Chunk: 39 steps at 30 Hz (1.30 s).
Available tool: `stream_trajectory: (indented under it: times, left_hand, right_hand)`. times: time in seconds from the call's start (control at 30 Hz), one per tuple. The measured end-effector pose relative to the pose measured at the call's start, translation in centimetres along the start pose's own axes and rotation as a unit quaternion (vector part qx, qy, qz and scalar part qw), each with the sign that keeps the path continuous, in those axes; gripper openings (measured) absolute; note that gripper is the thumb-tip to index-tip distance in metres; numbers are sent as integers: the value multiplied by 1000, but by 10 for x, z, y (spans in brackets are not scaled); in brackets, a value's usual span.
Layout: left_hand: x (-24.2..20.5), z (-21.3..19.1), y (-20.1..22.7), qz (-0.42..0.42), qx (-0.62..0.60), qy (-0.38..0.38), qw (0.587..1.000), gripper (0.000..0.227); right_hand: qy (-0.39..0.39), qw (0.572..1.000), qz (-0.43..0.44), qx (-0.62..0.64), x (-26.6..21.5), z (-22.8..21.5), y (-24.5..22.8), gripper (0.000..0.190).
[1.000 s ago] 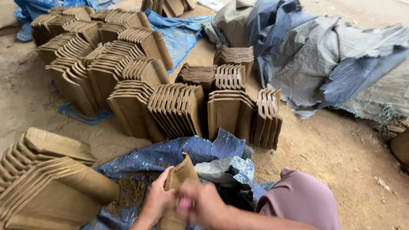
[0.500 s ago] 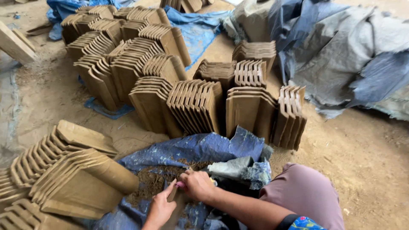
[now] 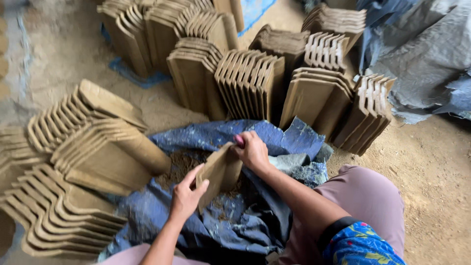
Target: The person sits on the floor and scrapes the edges of wooden pieces using a small tool. They pick up individual pieces from a stack, scrape the edges to remove excess material, and then place the pieces back onto the stack.
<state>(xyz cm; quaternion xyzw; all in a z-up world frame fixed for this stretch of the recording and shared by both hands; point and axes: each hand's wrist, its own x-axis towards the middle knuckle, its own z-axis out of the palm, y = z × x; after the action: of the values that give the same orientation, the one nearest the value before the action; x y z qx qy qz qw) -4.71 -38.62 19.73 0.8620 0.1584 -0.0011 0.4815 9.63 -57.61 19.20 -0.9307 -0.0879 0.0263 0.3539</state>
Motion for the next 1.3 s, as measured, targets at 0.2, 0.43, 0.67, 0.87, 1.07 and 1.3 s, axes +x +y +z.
stream_trajectory:
  times: [0.2, 0.43, 0.67, 0.87, 1.07, 1.3]
  left_hand:
    - [5, -1, 12, -66, -120, 68, 988, 52]
    - [12, 9, 22, -79, -109, 78, 988, 55]
    - [2, 17, 34, -68, -94, 71, 991, 55]
    - [-5, 29, 43, -54, -57, 75, 994, 55]
    - [-12, 37, 53, -47, -24, 84, 995, 53]
    - [-6, 29, 35, -23, -80, 91, 992, 52]
  right_hand:
    - [96, 942, -292, -134, -49, 37, -17, 11]
    - [-35, 904, -340, -257, -62, 28, -28, 11]
    - [-115, 929, -205, -284, -14, 29, 17, 9]
    - [-59, 937, -150, -309, 6, 29, 44, 12]
    - [42, 926, -15, -374, 35, 33, 101, 12]
    - [-68, 990, 116, 34, 4, 9, 30, 39]
